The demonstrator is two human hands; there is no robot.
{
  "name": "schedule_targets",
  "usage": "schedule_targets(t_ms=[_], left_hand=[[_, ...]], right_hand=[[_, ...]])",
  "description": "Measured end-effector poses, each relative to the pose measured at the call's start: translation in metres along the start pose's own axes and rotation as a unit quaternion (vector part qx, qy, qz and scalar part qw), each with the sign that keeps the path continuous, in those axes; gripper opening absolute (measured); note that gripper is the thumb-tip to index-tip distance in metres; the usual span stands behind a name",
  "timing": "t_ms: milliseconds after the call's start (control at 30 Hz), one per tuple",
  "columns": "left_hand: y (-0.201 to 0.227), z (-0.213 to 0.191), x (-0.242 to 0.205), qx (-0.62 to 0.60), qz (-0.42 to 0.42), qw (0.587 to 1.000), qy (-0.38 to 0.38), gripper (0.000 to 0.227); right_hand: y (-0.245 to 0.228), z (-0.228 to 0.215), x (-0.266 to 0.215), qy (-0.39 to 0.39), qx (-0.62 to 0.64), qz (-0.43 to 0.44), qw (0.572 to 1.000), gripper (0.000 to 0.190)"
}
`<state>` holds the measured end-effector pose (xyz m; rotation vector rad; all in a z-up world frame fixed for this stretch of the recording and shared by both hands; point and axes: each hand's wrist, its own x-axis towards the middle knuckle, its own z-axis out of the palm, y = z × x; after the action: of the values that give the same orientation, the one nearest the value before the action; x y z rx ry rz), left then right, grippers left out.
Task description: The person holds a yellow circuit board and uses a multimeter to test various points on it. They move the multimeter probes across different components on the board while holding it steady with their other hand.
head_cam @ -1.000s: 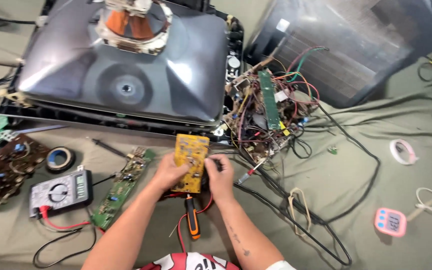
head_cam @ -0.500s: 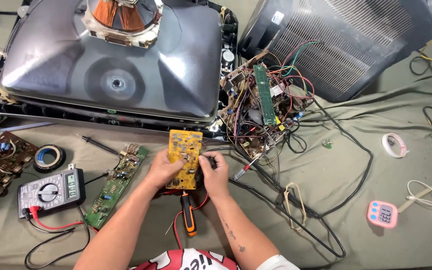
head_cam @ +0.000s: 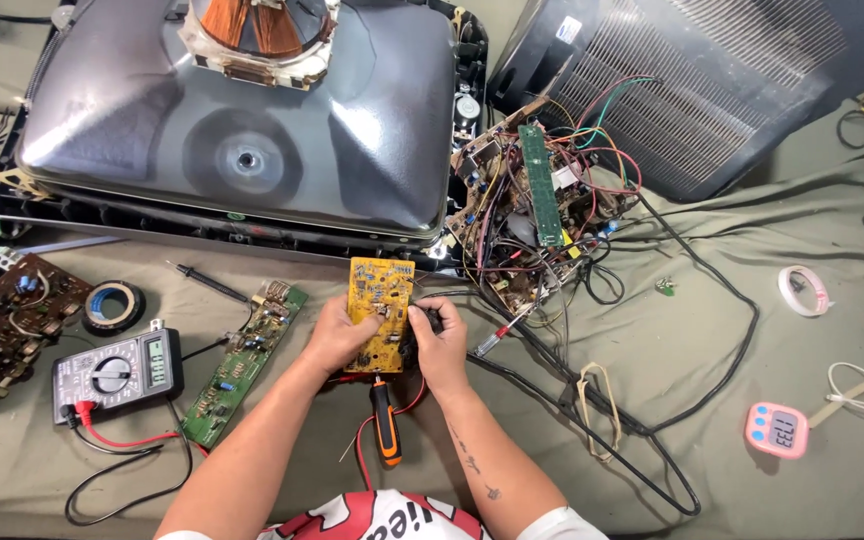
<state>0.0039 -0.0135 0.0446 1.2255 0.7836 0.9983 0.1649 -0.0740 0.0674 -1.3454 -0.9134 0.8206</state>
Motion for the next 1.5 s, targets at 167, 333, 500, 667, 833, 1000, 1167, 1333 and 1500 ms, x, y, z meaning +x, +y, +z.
schedule_targets(t_ms=[167, 333, 500, 667, 833, 1000, 1167, 1333, 1500], left_hand=[[0.001, -0.002, -0.001, -0.021, 0.01, 1.0, 0.013, 0.004], [0.009, 0.004, -0.003, -0.052, 0.012, 0.998, 0.044, 0.006], [0.01, 0.009, -0.006, -0.066, 0.016, 0.994, 0.088, 0.007], [0.015, 0.008, -0.007, -0.079, 0.003, 0.99, 0.113, 0.009], [0.004, 0.008, -0.006, -0.091, 0.0, 0.988, 0.123, 0.012], [0.007, 0.004, -0.005, -0.125, -0.009, 0.983, 0.132, 0.014], [0.011, 0.006, -0.006, -0.14, -0.008, 0.978, 0.152, 0.017], [0.009, 0.003, -0.006, -0.145, -0.027, 0.973, 0.176, 0.017], [0.0, 0.002, -0.004, -0.15, -0.044, 0.968, 0.196, 0.022]], right_hand=[[0.008, -0.001, 0.0, -0.011, 0.003, -0.006, 1.0, 0.014], [-0.003, -0.004, 0.002, 0.023, -0.006, -0.027, 0.999, 0.011], [0.012, 0.006, -0.01, -0.025, -0.012, 0.008, 1.0, 0.019], [0.012, -0.001, 0.0, -0.014, -0.01, 0.004, 1.0, 0.019], [0.018, 0.005, -0.008, -0.035, -0.031, 0.015, 0.999, 0.02], [0.017, -0.005, 0.004, -0.017, -0.031, -0.015, 0.999, 0.02], [0.039, 0.002, -0.007, -0.064, -0.036, -0.01, 0.997, 0.021], [0.038, -0.003, 0.001, -0.057, -0.06, -0.011, 0.997, 0.018], [0.045, 0.003, -0.013, -0.097, -0.055, 0.01, 0.994, 0.027]])
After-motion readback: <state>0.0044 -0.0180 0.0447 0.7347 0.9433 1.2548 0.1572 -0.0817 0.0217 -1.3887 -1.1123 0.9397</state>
